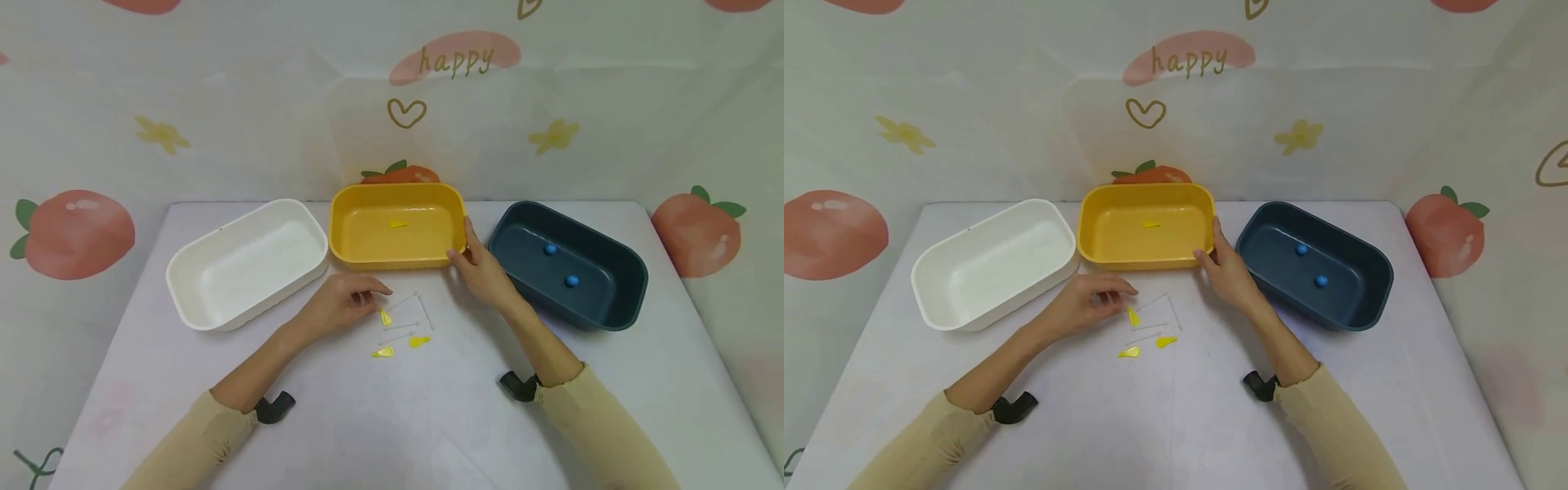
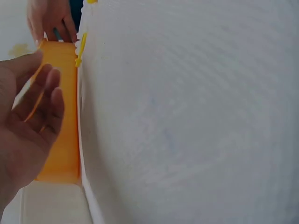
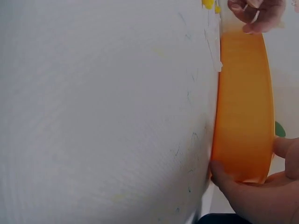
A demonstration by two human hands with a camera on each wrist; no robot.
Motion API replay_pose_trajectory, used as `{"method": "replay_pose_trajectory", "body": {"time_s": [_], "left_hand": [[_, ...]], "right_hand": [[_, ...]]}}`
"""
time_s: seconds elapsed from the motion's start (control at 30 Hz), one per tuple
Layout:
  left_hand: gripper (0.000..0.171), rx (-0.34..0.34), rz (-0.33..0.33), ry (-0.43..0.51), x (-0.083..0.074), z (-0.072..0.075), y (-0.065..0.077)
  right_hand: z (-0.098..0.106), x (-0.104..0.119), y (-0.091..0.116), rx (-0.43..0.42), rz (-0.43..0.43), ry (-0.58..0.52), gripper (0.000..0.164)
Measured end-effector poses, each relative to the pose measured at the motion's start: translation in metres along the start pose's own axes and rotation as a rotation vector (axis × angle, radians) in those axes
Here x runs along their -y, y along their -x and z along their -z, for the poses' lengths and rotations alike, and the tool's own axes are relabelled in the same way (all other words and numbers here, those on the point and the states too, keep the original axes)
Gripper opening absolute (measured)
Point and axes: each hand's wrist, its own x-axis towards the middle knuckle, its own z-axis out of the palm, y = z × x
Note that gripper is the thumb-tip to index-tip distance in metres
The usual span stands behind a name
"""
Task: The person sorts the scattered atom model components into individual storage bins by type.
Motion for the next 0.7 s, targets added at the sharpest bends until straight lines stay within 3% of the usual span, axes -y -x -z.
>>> {"method": "replay_pose_trajectory", "body": {"time_s": [0.23,0.37,0.5,0.7], "left_hand": [[0.029,0.119,0.132,-0.020,0.009,-0.005,0.002],[0.030,0.147,0.178,-0.026,0.012,-0.007,0.001],[0.030,0.151,0.191,-0.023,0.013,-0.009,-0.001],[0.026,0.164,0.161,-0.055,0.012,-0.011,-0.003]], "right_hand": [[0.000,-0.001,-0.002,0.009,-0.003,-0.004,0.075],[0.000,-0.001,-0.003,0.015,-0.004,-0.003,0.075],[0.000,-0.001,-0.003,0.013,-0.012,-0.001,0.075],[0.000,-0.002,-0.004,0.011,-0.006,-0.006,0.075]]}}
